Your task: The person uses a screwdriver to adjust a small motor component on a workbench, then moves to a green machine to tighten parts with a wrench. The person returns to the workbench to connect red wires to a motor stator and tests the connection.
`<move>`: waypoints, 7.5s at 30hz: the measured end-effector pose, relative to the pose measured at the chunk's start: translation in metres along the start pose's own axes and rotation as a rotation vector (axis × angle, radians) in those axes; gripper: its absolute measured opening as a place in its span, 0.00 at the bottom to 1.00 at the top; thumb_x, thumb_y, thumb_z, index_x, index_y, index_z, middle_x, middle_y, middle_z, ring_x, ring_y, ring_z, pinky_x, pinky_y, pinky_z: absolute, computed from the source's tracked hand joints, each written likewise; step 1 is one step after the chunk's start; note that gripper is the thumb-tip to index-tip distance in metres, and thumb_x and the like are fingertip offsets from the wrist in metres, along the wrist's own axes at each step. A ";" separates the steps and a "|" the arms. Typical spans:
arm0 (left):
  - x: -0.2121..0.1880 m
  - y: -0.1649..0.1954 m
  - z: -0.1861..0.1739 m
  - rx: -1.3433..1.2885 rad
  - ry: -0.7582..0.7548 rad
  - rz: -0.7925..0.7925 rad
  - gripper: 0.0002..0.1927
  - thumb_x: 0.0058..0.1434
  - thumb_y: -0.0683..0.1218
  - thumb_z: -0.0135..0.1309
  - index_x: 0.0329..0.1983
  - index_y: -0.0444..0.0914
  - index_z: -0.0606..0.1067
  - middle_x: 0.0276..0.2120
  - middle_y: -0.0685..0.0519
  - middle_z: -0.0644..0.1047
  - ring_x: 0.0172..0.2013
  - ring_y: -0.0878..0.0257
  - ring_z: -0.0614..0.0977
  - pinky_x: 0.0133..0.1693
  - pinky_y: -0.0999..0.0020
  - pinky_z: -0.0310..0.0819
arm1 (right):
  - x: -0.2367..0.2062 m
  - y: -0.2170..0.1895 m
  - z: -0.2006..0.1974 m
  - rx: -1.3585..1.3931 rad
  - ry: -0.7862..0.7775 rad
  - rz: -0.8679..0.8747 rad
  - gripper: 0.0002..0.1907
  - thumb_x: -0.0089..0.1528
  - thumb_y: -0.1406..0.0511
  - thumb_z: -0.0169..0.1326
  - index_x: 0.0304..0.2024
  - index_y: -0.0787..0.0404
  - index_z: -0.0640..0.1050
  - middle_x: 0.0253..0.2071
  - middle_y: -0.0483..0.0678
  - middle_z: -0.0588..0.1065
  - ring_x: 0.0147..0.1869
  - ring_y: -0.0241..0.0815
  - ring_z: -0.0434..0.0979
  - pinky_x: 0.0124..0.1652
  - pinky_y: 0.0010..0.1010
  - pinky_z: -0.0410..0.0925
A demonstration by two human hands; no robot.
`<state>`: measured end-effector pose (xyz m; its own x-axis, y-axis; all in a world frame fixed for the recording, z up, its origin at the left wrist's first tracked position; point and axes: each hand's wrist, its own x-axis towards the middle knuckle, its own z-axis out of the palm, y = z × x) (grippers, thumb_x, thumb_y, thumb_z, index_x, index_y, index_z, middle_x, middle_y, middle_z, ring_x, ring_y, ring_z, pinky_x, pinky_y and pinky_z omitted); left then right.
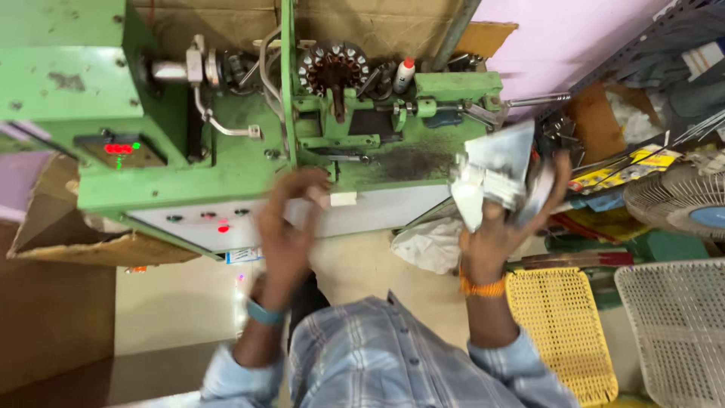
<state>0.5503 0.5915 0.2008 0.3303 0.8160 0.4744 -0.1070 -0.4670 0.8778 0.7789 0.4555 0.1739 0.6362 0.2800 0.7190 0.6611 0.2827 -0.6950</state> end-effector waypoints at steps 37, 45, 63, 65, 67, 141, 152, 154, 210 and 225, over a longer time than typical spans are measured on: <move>0.233 -0.172 -0.012 0.386 -0.326 0.129 0.16 0.59 0.44 0.64 0.52 0.44 0.83 0.45 0.53 0.84 0.39 0.55 0.80 0.38 0.61 0.76 | 0.133 0.086 0.241 -0.345 -0.553 0.125 0.37 0.64 0.57 0.74 0.71 0.54 0.71 0.69 0.47 0.72 0.74 0.45 0.73 0.71 0.39 0.69; 0.234 -0.176 -0.018 0.357 -0.336 0.093 0.19 0.56 0.40 0.64 0.52 0.45 0.83 0.44 0.53 0.83 0.40 0.54 0.80 0.39 0.60 0.76 | 0.120 0.093 0.237 -0.353 -0.500 0.196 0.34 0.64 0.63 0.71 0.70 0.54 0.70 0.69 0.47 0.71 0.75 0.47 0.73 0.72 0.43 0.66; 0.167 -0.067 -0.022 -0.258 -0.103 0.035 0.32 0.61 0.48 0.66 0.68 0.41 0.69 0.57 0.47 0.78 0.52 0.57 0.84 0.55 0.60 0.80 | 0.196 0.012 0.265 0.436 -1.067 -0.297 0.44 0.50 0.54 0.69 0.64 0.60 0.66 0.63 0.48 0.72 0.68 0.52 0.74 0.65 0.44 0.71; 0.156 -0.065 -0.013 -0.195 0.086 -0.261 0.30 0.58 0.47 0.62 0.66 0.41 0.72 0.46 0.50 0.85 0.40 0.62 0.89 0.45 0.66 0.84 | 0.194 -0.001 0.278 0.490 -1.142 -0.282 0.46 0.49 0.52 0.70 0.64 0.61 0.67 0.63 0.48 0.72 0.68 0.53 0.74 0.66 0.44 0.71; 0.152 -0.065 -0.003 -0.005 0.315 -0.004 0.30 0.63 0.43 0.66 0.68 0.42 0.71 0.53 0.48 0.82 0.47 0.61 0.87 0.50 0.67 0.83 | 0.187 -0.014 0.285 0.586 -1.182 -0.084 0.50 0.47 0.49 0.72 0.65 0.60 0.67 0.64 0.49 0.72 0.67 0.51 0.75 0.66 0.41 0.71; 0.109 -0.371 0.000 -0.580 -0.001 -0.543 0.27 0.66 0.46 0.59 0.67 0.39 0.66 0.58 0.46 0.73 0.59 0.52 0.77 0.56 0.57 0.77 | 0.167 0.170 0.250 -0.032 -1.139 -0.091 0.24 0.67 0.48 0.59 0.50 0.61 0.83 0.52 0.50 0.81 0.54 0.45 0.84 0.54 0.39 0.77; 0.145 -0.368 0.051 -0.357 -0.239 -0.718 0.23 0.73 0.51 0.56 0.64 0.31 0.76 0.49 0.41 0.80 0.46 0.57 0.75 0.49 0.57 0.75 | 0.142 0.195 0.252 0.276 -1.145 -0.074 0.29 0.68 0.47 0.55 0.52 0.67 0.78 0.60 0.56 0.77 0.68 0.50 0.77 0.67 0.41 0.68; 0.144 -0.368 0.054 -0.408 -0.307 -0.633 0.22 0.74 0.53 0.50 0.64 0.35 0.75 0.55 0.49 0.80 0.54 0.62 0.77 0.58 0.64 0.73 | 0.139 0.189 0.253 0.199 -1.148 -0.086 0.21 0.63 0.61 0.64 0.53 0.69 0.77 0.62 0.59 0.76 0.66 0.51 0.78 0.64 0.38 0.70; 0.100 -0.274 0.028 -1.561 0.694 -0.347 0.43 0.71 0.68 0.44 0.78 0.36 0.57 0.68 0.43 0.71 0.54 0.51 0.77 0.60 0.53 0.68 | 0.126 0.145 0.294 0.006 -1.150 -0.266 0.23 0.58 0.71 0.72 0.55 0.64 0.80 0.53 0.56 0.80 0.57 0.49 0.83 0.65 0.41 0.68; 0.105 -0.278 0.030 -1.722 0.587 -0.067 0.34 0.75 0.63 0.39 0.81 0.48 0.54 0.64 0.38 0.73 0.41 0.54 0.84 0.43 0.64 0.82 | 0.116 0.154 0.298 0.097 -1.016 -0.129 0.24 0.56 0.72 0.72 0.54 0.66 0.80 0.44 0.51 0.79 0.44 0.42 0.77 0.47 0.31 0.71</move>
<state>0.6426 0.7972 0.0049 0.0795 0.9947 0.0649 -0.9746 0.0913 -0.2047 0.8362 0.8046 0.1485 -0.1046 0.8734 0.4756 0.6366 0.4262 -0.6427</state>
